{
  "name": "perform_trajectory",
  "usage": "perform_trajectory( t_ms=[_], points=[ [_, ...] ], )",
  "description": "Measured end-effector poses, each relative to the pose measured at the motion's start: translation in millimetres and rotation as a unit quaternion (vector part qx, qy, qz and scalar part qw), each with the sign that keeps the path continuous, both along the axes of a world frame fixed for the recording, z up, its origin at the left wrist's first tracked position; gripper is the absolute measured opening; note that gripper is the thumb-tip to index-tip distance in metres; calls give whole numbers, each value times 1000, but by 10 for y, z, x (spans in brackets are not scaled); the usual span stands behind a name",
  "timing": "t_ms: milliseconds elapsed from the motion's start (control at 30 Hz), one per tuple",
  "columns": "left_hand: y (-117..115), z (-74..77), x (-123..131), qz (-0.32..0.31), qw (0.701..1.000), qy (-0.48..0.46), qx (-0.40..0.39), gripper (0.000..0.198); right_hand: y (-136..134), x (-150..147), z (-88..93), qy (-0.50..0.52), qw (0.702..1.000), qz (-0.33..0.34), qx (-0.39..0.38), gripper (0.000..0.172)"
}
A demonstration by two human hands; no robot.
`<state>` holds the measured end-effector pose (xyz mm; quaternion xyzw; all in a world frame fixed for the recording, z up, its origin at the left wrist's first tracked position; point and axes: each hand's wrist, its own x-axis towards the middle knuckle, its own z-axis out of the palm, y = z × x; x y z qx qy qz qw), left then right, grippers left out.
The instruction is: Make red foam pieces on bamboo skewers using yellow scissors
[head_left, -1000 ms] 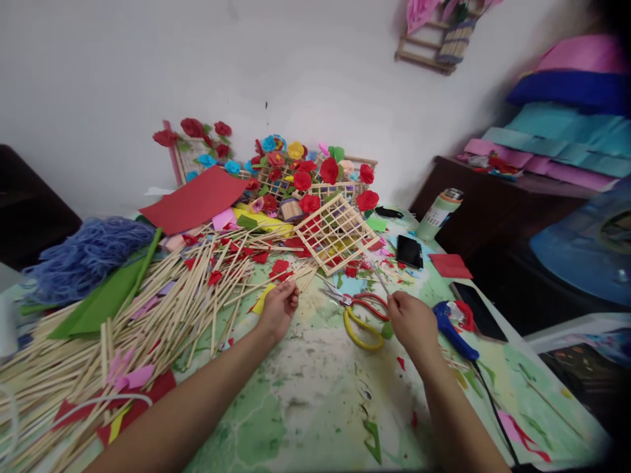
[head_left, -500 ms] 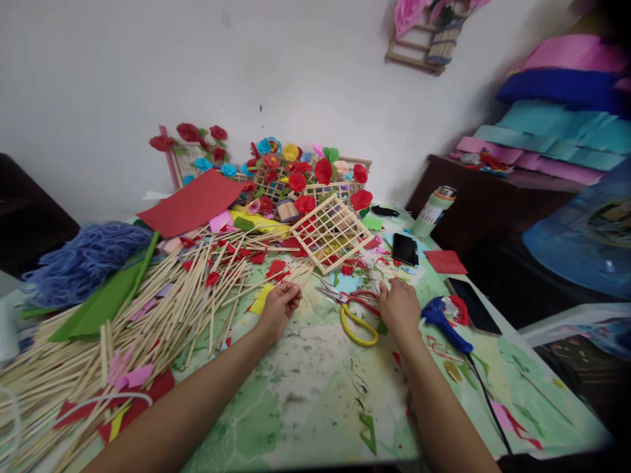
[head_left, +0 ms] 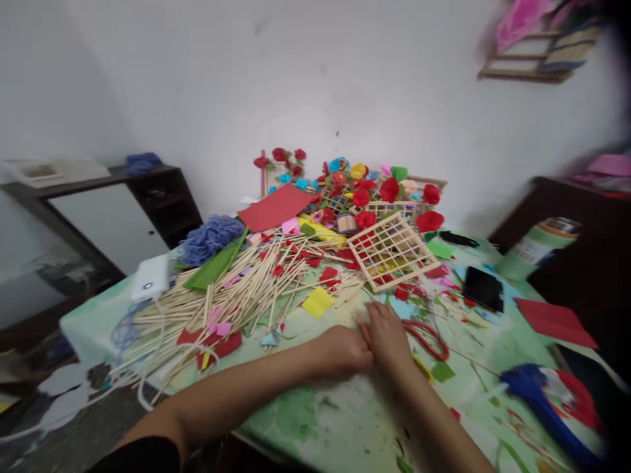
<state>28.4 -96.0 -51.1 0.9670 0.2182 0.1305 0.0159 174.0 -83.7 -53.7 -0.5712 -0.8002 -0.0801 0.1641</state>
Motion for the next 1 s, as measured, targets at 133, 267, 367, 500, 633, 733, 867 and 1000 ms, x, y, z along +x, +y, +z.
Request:
perform_trajectory(
  t_ms=[133, 267, 367, 500, 633, 733, 867, 1000],
  points=[
    [160, 227, -421, 203, 979, -6, -36, 14, 35, 48, -192, 2, 1000, 19, 20, 38],
    [418, 405, -922, 483, 872, 21, -71, 18, 26, 75, -231, 6, 1000, 10, 19, 38],
    [531, 411, -1184, 544, 835, 34, -73, 17, 16, 72, -225, -1, 1000, -3, 19, 39],
    [572, 341, -1319, 573, 815, 44, -78, 18, 6, 88, -252, -10, 999, -14, 34, 41],
    [591, 314, -1329, 583, 808, 44, -78, 21, 21, 124, -296, 2, 999, -2, 45, 41],
    [588, 315, -1327, 587, 805, 45, -70, 23, 23, 134, -301, 19, 999, 22, 46, 41],
    [572, 287, -1330, 591, 803, 49, -58, 27, -8, 115, -235, 27, 997, 51, 52, 41],
    [582, 247, -1345, 587, 806, 53, -54, 27, 11, 202, -106, 26, 996, 13, 78, 39]
  ],
)
